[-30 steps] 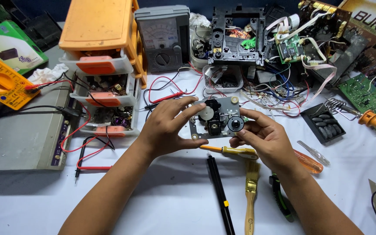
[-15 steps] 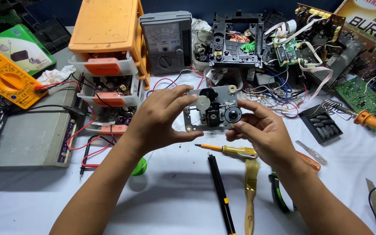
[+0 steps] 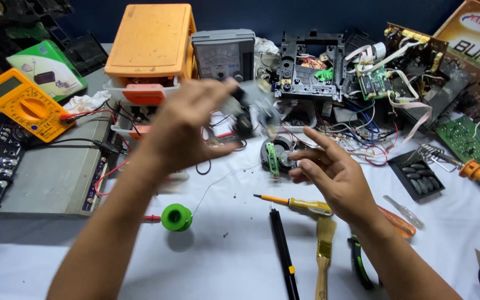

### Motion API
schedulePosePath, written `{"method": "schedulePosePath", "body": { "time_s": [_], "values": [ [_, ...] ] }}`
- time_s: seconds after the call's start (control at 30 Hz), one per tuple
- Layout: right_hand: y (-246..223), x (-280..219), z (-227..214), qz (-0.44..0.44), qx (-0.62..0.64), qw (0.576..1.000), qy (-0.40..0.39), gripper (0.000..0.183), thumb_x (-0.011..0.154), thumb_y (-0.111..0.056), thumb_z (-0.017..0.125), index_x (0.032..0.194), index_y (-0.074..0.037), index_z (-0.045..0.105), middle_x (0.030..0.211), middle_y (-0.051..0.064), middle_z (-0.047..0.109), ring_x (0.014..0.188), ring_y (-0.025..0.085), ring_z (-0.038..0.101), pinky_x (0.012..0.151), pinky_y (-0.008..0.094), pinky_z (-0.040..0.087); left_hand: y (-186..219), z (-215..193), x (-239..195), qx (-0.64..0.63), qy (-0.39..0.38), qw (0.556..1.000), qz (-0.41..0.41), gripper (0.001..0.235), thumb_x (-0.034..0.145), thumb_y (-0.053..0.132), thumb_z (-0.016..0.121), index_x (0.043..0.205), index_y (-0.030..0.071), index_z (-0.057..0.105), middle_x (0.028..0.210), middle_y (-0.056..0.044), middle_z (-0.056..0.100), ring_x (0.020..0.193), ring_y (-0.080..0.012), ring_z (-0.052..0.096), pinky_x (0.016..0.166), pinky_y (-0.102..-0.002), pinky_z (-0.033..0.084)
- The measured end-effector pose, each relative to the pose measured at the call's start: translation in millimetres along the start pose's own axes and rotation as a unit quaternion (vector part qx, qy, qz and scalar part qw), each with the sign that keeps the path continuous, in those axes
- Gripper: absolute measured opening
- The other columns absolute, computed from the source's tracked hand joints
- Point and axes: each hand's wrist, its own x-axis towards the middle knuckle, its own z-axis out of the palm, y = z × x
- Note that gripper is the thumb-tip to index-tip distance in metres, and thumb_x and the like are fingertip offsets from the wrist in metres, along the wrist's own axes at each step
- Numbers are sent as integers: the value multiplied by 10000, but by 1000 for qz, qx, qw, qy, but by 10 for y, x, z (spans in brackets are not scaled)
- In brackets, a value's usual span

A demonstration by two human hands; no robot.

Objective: The person wipes a small electronic component with a cloth, then rotates and manipulates it by hand. Next, the person uses multimeter probes to test points on a small circuit board attached to a motor-like component. The person continues to probe different points on the board while holding the component steady.

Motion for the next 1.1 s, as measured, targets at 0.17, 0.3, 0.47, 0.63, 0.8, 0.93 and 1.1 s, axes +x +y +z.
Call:
{"method": "schedulePosePath", "body": {
  "time_s": [0.17, 0.3, 0.47, 0.63, 0.8, 0.93, 1.1],
  "values": [
    [116, -97, -207, 65, -64, 996, 23, 550, 913, -90, 613, 1452, -22, 527, 1049, 197, 750, 855, 279, 749, 793, 369, 648, -661, -548, 150, 97, -34, 993, -63, 911, 799, 411, 917, 1442, -107, 531, 1298, -272, 638, 1147, -399, 572, 999, -493, 479],
    [295, -143, -370, 91, -101, 990, 44, 453, 909, -67, 639, 1357, 0, 641, 1000, 171, 789, 861, 234, 749, 818, 343, 639, -1208, -640, 122, 155, -71, 972, -164, 1049, 819, 574, 871, 1501, -124, 483, 1287, -271, 630, 1127, -429, 548, 940, -505, 436],
    [354, -132, -423, 96, -148, 983, 55, 237, 936, -112, 650, 1076, 32, 777, 860, 132, 779, 789, 188, 699, 789, 289, 592, -1272, -686, 160, 118, -91, 944, -296, 973, 823, 529, 825, 1528, -36, 462, 1417, -251, 566, 1275, -400, 503, 1003, -485, 402],
    [360, -132, -485, 119, -242, 961, 57, 414, 988, -279, 544, 923, -14, 855, 833, 105, 844, 791, 186, 776, 770, 295, 618, -1271, -682, 187, 90, -104, 930, -340, 945, 822, 516, 805, 1530, -9, 463, 1415, -257, 567, 1263, -392, 529, 1003, -474, 406],
    [441, -147, -575, 49, -276, 958, 54, 529, 1035, -345, 437, 886, -52, 851, 865, 88, 846, 859, 177, 791, 858, 290, 579, -1467, -567, 96, 119, -115, 937, -309, 935, 832, 540, 782, 1544, -6, 518, 1250, -368, 622, 1129, -507, 544, 953, -503, 396],
    [186, -106, -484, 106, -272, 953, 86, 298, 952, -250, 604, 1111, -93, 800, 899, 50, 841, 812, 112, 792, 794, 231, 591, -1357, -615, 76, 76, -111, 939, -316, 929, 846, 452, 794, 1566, -33, 465, 1402, -300, 575, 1210, -425, 554, 977, -481, 387],
    [207, -121, -567, 64, -285, 950, 110, 356, 1029, -253, 540, 805, -50, 728, 711, 33, 722, 643, 110, 633, 580, 247, 501, -1169, -691, -123, 114, 58, 991, -48, 569, 1199, 140, 726, 1537, -256, 494, 1502, -425, 438, 1400, -559, 435, 1159, -599, 350]
  ]
}}
